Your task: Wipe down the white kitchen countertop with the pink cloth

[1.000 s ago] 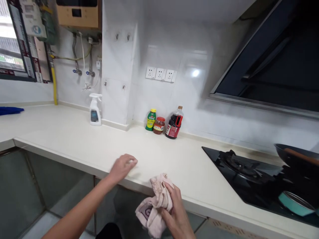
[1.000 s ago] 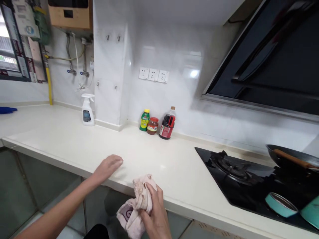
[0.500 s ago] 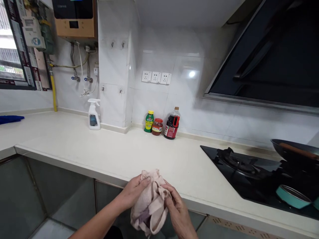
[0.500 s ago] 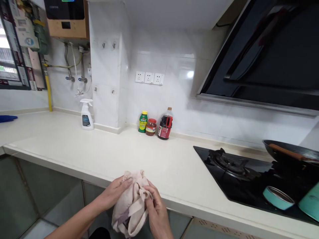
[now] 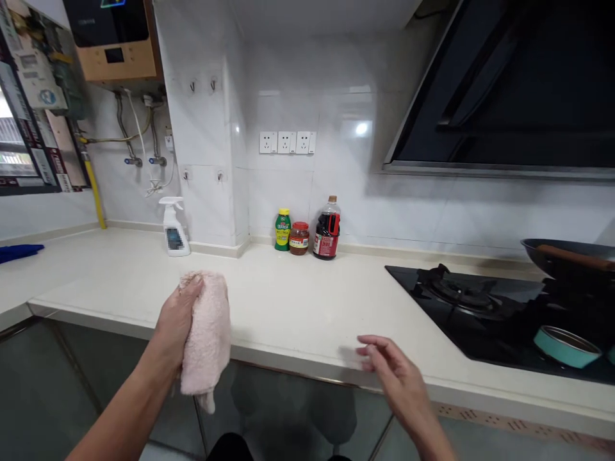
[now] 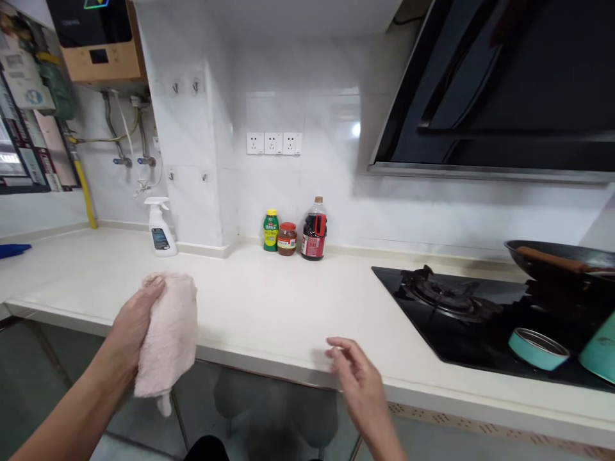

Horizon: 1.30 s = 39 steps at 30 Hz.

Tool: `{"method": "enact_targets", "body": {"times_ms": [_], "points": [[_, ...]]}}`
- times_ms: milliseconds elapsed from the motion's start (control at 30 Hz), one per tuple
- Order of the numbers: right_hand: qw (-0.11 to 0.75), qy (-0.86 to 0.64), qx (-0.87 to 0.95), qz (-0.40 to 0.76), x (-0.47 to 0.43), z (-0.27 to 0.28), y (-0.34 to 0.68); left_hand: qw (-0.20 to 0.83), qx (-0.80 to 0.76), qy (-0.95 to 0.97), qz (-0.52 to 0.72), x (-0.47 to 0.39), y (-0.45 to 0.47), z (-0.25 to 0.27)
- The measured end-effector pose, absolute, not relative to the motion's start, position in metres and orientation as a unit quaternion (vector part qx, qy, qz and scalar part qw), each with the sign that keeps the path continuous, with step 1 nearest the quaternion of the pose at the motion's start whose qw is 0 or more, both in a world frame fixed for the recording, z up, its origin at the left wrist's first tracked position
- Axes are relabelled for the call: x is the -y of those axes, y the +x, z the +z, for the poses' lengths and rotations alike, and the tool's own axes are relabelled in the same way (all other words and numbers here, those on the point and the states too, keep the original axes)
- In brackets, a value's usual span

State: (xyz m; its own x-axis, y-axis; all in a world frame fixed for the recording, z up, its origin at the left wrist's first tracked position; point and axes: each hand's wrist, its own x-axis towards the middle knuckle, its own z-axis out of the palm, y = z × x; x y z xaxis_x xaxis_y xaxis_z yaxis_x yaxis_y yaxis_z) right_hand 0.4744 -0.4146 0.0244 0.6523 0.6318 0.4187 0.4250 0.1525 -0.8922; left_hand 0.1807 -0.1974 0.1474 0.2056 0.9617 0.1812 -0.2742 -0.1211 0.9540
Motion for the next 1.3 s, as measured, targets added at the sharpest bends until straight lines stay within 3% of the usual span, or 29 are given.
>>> {"method": "enact_targets", "body": {"times_ms": [100,200,267,367,667,800,1100,1300], "points": [[0.548,-0.722,0.412,-0.096,0.426,0.021,0.531,0.478,-0.336,0.603,0.543,0.191,0.203,0.139],[0.457,-0.763,0.411,-0.201,0.427,0.008,0.575,0.376,-0.247,0.796,0.405,0.205,0.239,0.116],[0.395,-0.795,0.406,-0.217,0.425,-0.002,0.591,0.314,-0.176,0.880,0.309,0.221,0.262,0.101],[0.338,-0.823,0.408,-0.205,0.423,-0.011,0.596,0.289,-0.136,0.910,0.265,0.241,0.285,0.088],[0.310,-0.825,0.419,-0.216,0.423,-0.005,0.575,0.036,-0.225,0.972,0.054,0.224,0.290,0.053],[0.287,-0.842,0.410,-0.201,0.421,0.000,0.570,-0.007,-0.195,0.974,0.114,0.243,0.307,0.030],[0.370,-0.844,0.381,-0.076,0.435,0.007,0.580,-0.128,-0.086,0.962,0.227,0.341,0.421,0.000],[0.380,-0.839,0.387,-0.049,0.444,-0.009,0.600,-0.208,0.011,0.913,0.350,0.332,0.422,-0.017]]}}
